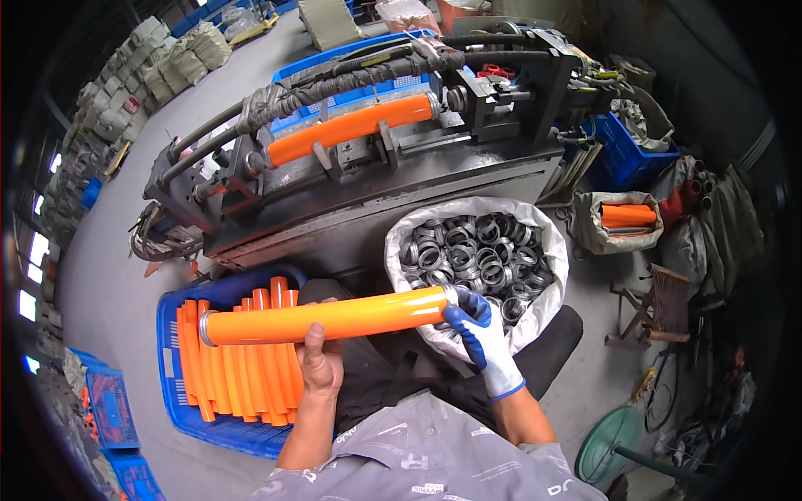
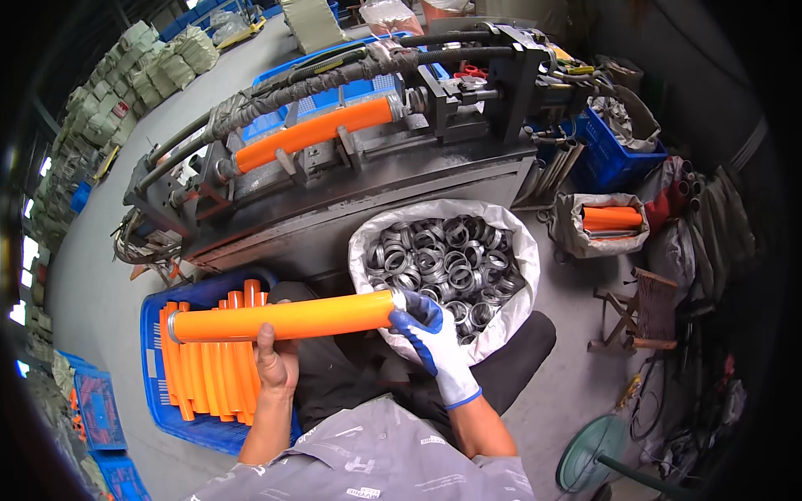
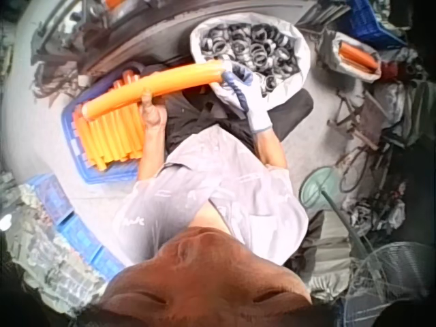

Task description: The person attaches metal rings onto the ends of plastic tubes by hand and places the assembled tubes into a machine.

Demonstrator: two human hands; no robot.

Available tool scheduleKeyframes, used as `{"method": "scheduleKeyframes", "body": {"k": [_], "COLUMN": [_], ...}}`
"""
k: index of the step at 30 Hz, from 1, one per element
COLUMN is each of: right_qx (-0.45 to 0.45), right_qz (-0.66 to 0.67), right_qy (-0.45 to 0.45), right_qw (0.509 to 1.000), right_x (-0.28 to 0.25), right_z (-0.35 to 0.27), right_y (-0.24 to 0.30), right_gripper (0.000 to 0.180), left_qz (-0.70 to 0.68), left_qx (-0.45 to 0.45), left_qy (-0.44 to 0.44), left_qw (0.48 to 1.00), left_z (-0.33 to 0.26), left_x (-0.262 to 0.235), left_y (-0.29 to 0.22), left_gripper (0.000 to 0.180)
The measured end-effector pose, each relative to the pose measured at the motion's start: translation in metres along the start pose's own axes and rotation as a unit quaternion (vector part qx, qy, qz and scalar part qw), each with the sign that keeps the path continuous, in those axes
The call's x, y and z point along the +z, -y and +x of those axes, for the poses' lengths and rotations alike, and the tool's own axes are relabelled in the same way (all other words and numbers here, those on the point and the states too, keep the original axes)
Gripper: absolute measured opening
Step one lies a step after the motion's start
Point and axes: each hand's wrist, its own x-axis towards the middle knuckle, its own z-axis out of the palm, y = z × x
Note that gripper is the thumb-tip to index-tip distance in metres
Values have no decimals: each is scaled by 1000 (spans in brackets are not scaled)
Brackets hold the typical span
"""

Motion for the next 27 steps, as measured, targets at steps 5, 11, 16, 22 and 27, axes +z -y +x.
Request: {"method": "scheduleKeyframes", "body": {"k": [5,11,16,22,27], "right_qx": [-4,-116,-52,-60,-105], "right_qz": [-32,-118,-70,-63,87], "right_qy": [-13,40,32,-14,36], "right_qw": [999,985,996,996,990], "right_x": [-1,-3,-1,-2,-9], "right_z": [0,-4,-2,-3,1], "right_y": [6,21,24,12,8], "right_gripper": [47,62,60,64,90], "left_qz": [-29,-56,-52,-37,-139], "left_qx": [-20,-54,-55,-21,-66], "left_qy": [9,18,32,63,30], "left_qw": [999,997,997,997,988], "left_z": [5,8,8,16,25], "left_x": [-2,2,0,8,13], "left_y": [4,-1,-2,-2,2], "left_gripper": [43,43,44,47,44]}}
